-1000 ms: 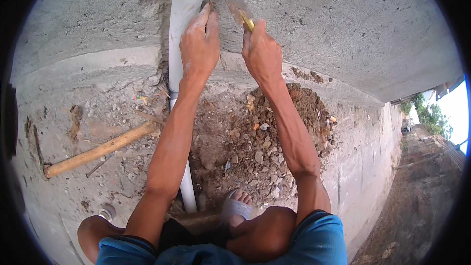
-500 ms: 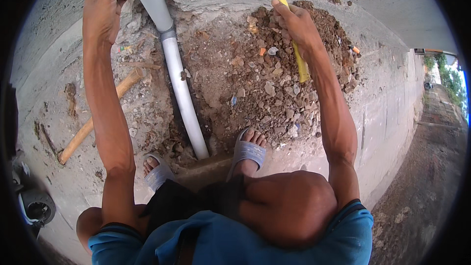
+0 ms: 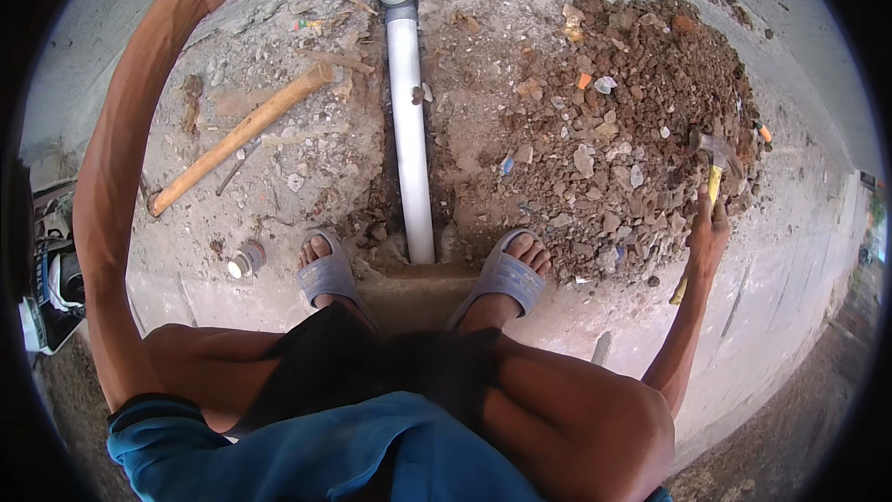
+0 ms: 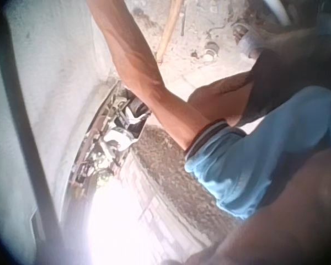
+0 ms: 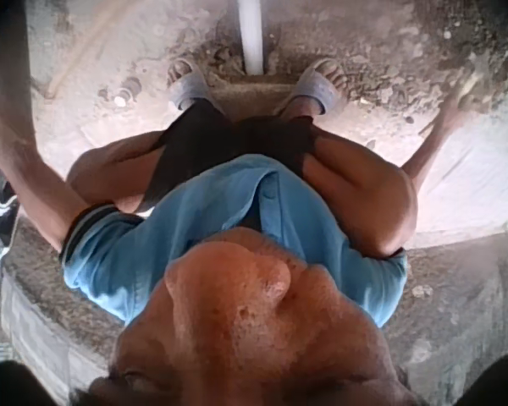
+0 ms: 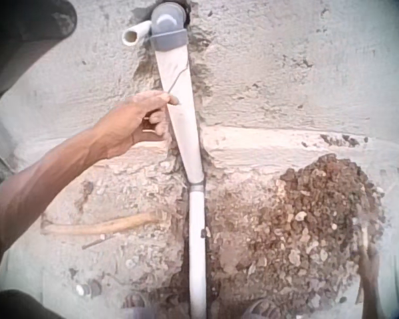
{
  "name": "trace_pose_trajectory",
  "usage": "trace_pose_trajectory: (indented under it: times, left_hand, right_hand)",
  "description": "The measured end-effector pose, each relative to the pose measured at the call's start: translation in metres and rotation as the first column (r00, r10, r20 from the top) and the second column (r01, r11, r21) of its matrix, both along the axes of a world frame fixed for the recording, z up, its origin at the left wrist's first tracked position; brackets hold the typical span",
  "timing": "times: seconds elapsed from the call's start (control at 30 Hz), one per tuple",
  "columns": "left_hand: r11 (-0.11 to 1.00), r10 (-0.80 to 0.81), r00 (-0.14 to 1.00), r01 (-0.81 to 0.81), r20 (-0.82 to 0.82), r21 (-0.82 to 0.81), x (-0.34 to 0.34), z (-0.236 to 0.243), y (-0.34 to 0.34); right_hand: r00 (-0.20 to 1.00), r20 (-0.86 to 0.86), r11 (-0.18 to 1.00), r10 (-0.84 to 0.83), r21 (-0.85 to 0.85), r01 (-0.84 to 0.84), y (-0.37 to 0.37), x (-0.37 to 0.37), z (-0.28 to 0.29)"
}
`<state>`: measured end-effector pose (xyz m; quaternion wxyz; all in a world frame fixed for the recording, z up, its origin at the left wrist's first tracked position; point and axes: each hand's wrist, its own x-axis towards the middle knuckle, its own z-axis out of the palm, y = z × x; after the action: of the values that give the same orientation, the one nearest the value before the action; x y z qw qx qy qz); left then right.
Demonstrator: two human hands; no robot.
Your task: The person repairs a section of PVC pipe by wrapping wire around a fitting and using a hammer to secure it against a concrete wall.
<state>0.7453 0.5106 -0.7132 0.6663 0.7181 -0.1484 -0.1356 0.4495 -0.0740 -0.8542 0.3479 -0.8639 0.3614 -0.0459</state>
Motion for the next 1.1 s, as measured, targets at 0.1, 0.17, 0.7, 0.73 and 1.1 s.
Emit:
trace_pose_trajectory:
  times: [0.1,0.17,0.7,0.73,1.1]
  left_hand:
    - [0.985,0.035,0.999,-0.039,0.027,0.165,-0.005,0.03,-0.003]
    - [0.976,0.066,0.996,-0.077,0.06,0.205,-0.019,0.028,0.0]
    - [0.998,-0.05,0.998,0.049,0.037,0.031,-0.002,-0.021,0.009]
    - [0.999,-0.039,0.999,0.039,0.018,0.035,-0.001,-0.01,0.007]
    - [0.828,0.452,0.72,-0.559,0.527,0.053,0.031,0.022,-0.012]
  right_hand:
    - [0.982,-0.136,0.943,0.129,-0.288,-0.164,-0.024,-0.009,-0.029]
    - [0.939,-0.266,0.891,0.219,-0.338,-0.304,-0.029,-0.013,-0.054]
    - [0.658,-0.147,0.59,0.738,-0.333,-0.736,0.223,0.124,0.175]
    - [0.626,-0.112,0.552,0.772,-0.371,-0.747,0.246,0.141,0.197]
    - [0.669,0.477,0.65,0.57,0.237,-0.722,0.389,0.302,0.199]
